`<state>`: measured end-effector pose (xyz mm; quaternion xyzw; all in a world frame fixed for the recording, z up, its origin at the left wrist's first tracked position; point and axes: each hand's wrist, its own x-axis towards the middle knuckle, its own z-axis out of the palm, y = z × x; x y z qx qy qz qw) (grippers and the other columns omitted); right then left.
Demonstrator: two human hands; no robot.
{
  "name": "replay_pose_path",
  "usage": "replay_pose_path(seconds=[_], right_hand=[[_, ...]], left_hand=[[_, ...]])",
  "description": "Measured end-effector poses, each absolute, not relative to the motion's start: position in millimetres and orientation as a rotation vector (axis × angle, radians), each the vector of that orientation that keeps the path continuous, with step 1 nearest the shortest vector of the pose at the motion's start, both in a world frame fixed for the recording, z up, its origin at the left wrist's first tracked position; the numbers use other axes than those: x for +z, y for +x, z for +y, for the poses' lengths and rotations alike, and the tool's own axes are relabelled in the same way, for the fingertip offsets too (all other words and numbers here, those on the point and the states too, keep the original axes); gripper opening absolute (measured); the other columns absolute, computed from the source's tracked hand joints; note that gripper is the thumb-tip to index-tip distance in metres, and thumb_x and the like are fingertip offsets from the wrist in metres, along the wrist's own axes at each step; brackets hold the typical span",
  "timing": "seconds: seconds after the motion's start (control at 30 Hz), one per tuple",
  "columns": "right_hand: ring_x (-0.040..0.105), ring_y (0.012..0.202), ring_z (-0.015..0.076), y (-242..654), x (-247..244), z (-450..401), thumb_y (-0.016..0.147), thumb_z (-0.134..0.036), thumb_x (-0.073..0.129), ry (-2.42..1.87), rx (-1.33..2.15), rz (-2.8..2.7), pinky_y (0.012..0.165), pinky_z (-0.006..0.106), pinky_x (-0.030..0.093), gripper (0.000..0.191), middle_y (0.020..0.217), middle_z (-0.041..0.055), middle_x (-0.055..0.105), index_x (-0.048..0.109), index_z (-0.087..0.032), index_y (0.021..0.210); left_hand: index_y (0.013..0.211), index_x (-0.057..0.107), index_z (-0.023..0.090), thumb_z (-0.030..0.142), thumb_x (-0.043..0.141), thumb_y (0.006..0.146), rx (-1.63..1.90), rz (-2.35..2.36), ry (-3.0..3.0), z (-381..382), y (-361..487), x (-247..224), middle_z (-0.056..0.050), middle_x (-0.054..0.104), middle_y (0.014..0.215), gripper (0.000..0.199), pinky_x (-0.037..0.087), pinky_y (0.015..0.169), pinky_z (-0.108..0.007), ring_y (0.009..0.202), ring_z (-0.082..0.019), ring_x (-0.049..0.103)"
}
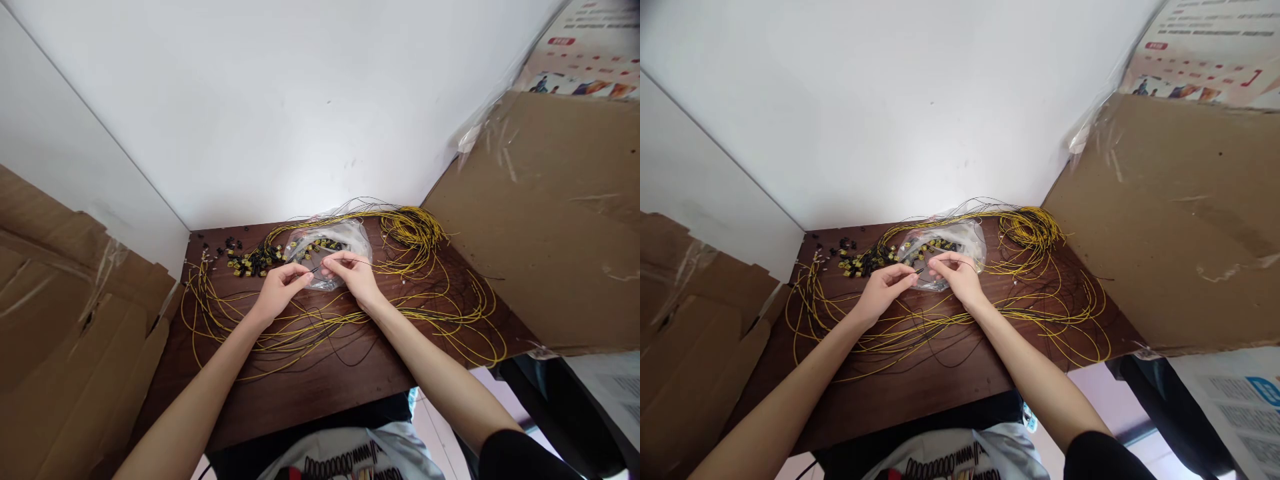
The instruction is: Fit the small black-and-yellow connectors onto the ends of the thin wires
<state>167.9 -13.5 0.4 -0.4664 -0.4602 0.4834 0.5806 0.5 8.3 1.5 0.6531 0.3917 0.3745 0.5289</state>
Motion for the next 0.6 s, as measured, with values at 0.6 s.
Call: replay_pose_path(seconds=[0.6], right_hand=[[0.062,0.062,0.0142,169.7,2.9,-13.3,0.062,-0.039,0.073,-1.051,1.192,-1.135,0.059,0.026,0.049,0.026,0.067,0.0021,0.067,0.067,-0.017,0.076]], left_hand=[[0.079,0.063,0.014,0.035,0.063,0.073,0.86,0.926,1.557,8.7,-1.3,1.3,-0.002,0.065,0.067,0.022,0.043,0.069,-0.026,0.065,-0.014,0.057]])
